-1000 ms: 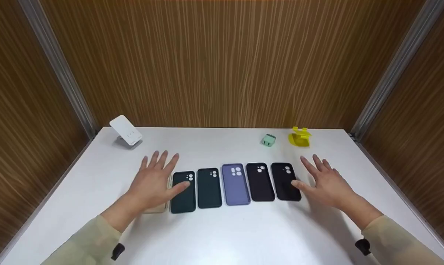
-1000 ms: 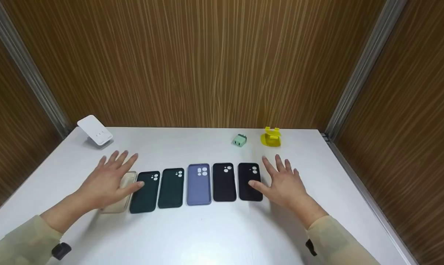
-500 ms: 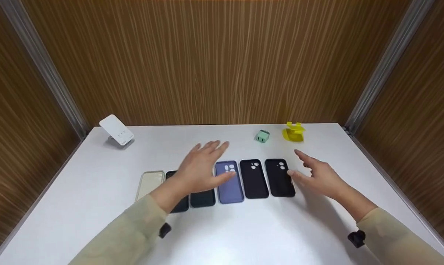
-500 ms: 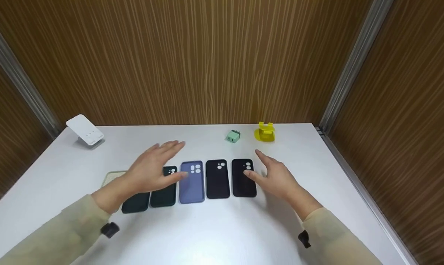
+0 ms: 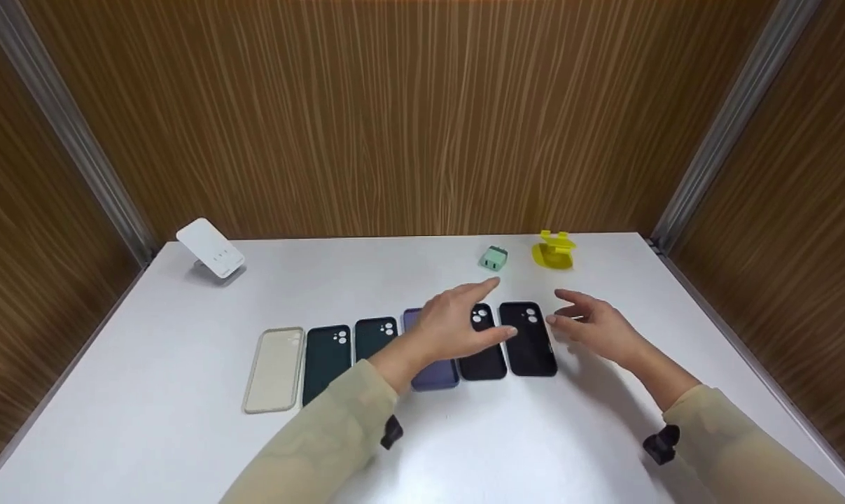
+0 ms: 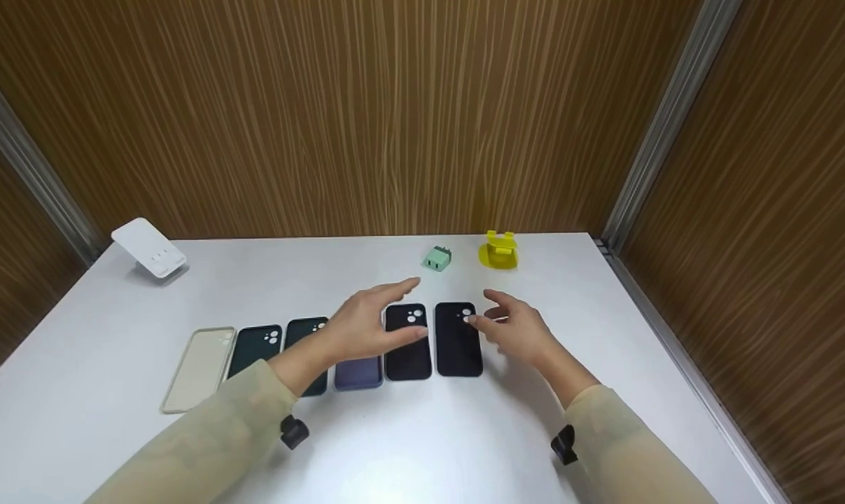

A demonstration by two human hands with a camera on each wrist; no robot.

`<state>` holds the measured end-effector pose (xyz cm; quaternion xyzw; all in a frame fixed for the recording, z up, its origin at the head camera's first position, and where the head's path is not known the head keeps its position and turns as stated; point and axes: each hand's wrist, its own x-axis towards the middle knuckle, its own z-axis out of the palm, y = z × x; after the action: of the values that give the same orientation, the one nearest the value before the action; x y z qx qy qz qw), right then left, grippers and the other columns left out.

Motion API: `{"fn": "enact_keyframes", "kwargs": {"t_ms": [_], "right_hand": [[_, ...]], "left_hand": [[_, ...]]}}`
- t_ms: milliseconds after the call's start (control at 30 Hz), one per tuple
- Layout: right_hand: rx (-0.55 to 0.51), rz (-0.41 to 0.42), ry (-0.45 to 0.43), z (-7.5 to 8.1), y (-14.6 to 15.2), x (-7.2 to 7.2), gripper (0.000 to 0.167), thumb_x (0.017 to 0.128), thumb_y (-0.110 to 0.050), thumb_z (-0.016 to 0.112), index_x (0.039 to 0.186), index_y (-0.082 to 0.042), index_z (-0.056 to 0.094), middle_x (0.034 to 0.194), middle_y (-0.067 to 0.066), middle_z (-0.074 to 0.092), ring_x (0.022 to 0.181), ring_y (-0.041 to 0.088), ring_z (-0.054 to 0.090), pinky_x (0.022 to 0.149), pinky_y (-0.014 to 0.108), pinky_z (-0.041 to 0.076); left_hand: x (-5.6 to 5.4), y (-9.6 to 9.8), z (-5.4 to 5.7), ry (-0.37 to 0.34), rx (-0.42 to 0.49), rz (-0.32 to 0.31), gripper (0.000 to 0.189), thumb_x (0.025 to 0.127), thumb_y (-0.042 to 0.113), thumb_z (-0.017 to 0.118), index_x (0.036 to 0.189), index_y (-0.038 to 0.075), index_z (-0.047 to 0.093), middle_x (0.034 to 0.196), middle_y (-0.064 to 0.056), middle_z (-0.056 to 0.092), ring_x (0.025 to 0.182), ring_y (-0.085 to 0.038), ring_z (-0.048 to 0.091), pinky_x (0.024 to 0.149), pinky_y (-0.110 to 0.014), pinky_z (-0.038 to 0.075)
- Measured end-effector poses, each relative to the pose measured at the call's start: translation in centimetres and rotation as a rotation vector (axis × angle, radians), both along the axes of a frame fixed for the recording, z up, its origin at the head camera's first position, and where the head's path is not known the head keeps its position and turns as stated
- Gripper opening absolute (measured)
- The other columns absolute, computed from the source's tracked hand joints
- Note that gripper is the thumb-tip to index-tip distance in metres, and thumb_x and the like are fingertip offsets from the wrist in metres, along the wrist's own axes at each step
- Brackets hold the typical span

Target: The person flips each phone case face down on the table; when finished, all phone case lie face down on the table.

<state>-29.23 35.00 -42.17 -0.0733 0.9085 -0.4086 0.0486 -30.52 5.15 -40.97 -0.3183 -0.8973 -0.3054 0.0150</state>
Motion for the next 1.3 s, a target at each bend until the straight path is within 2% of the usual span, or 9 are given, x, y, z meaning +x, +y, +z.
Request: {"fn": "enact_keyframes", "kwargs": {"t_ms": [133,300,467,600,800,1033,1300], "right_hand": [[-0.068,-0.032,-0.068,-0.5,-0.2,-0.8,0.077,0.104,-0.036,0.069,0.162,0.003,0.036,0.139,0.029,0.063,0.116,0.036,0.069,0.093,0.038,0.059],[-0.149,-0.066,-0.143,-1.3,-0.5,-1.6,0.076,0.105,-0.030,0.068,0.163,0.004,0.032,0.141,0.031,0.060,0.119,0.034,0.067,0.095,0.044,0.059],[-0.153,-0.084,-0.201,-1.6,-0.6,-2.0,0.075,0.105,-0.031,0.067,0.163,0.002,0.033,0.147,0.030,0.056,0.121,0.032,0.063,0.096,0.042,0.058],[-0.138,-0.091,-0.248,-1.9,-0.5,-2.2,0.075,0.105,-0.033,0.067,0.164,0.000,0.033,0.150,0.028,0.053,0.126,0.034,0.060,0.099,0.041,0.056],[-0.084,-0.092,-0.279,-2.5,-0.3,-2.4,0.073,0.104,-0.036,0.068,0.162,-0.002,0.038,0.154,0.027,0.051,0.121,0.032,0.061,0.101,0.043,0.054],[-0.061,-0.085,-0.293,-3.0,0.0,-2.4,0.072,0.106,-0.037,0.066,0.161,0.001,0.040,0.161,0.026,0.044,0.132,0.036,0.055,0.110,0.049,0.048],[-0.049,-0.076,-0.271,-3.5,0.1,-2.7,0.070,0.103,-0.034,0.071,0.159,-0.001,0.046,0.154,0.023,0.053,0.128,0.032,0.057,0.105,0.045,0.050]], "left_hand": [[-0.6,1.4,-1.1,-0.085,0.039,-0.007,0.085,0.095,0.065,0.069,0.165,0.025,0.040,0.163,-0.002,0.048,0.149,-0.024,0.044,0.121,-0.046,0.036],[-1.5,2.8,-2.4,-0.191,0.081,-0.012,0.085,0.093,0.065,0.071,0.164,0.025,0.044,0.162,-0.002,0.049,0.149,-0.023,0.045,0.121,-0.044,0.036],[-2.1,3.7,-3.4,-0.254,0.084,-0.010,0.085,0.091,0.064,0.074,0.162,0.025,0.046,0.162,-0.002,0.049,0.149,-0.022,0.044,0.121,-0.042,0.036],[-2.4,4.0,-4.1,-0.260,0.060,-0.031,0.087,0.090,0.062,0.076,0.162,0.022,0.047,0.161,-0.004,0.050,0.147,-0.022,0.046,0.121,-0.040,0.036],[-2.7,4.3,-4.7,-0.277,0.015,-0.051,0.087,0.090,0.060,0.078,0.161,0.018,0.049,0.158,-0.007,0.052,0.145,-0.023,0.048,0.120,-0.038,0.037],[-3.0,4.7,-5.2,-0.294,-0.021,-0.050,0.088,0.089,0.061,0.079,0.160,0.019,0.050,0.158,-0.007,0.052,0.145,-0.022,0.048,0.120,-0.037,0.036],[-3.0,4.8,-5.7,-0.261,-0.079,-0.043,0.091,0.084,0.063,0.083,0.157,0.016,0.055,0.153,-0.006,0.053,0.139,-0.020,0.051,0.117,-0.033,0.039]]}}
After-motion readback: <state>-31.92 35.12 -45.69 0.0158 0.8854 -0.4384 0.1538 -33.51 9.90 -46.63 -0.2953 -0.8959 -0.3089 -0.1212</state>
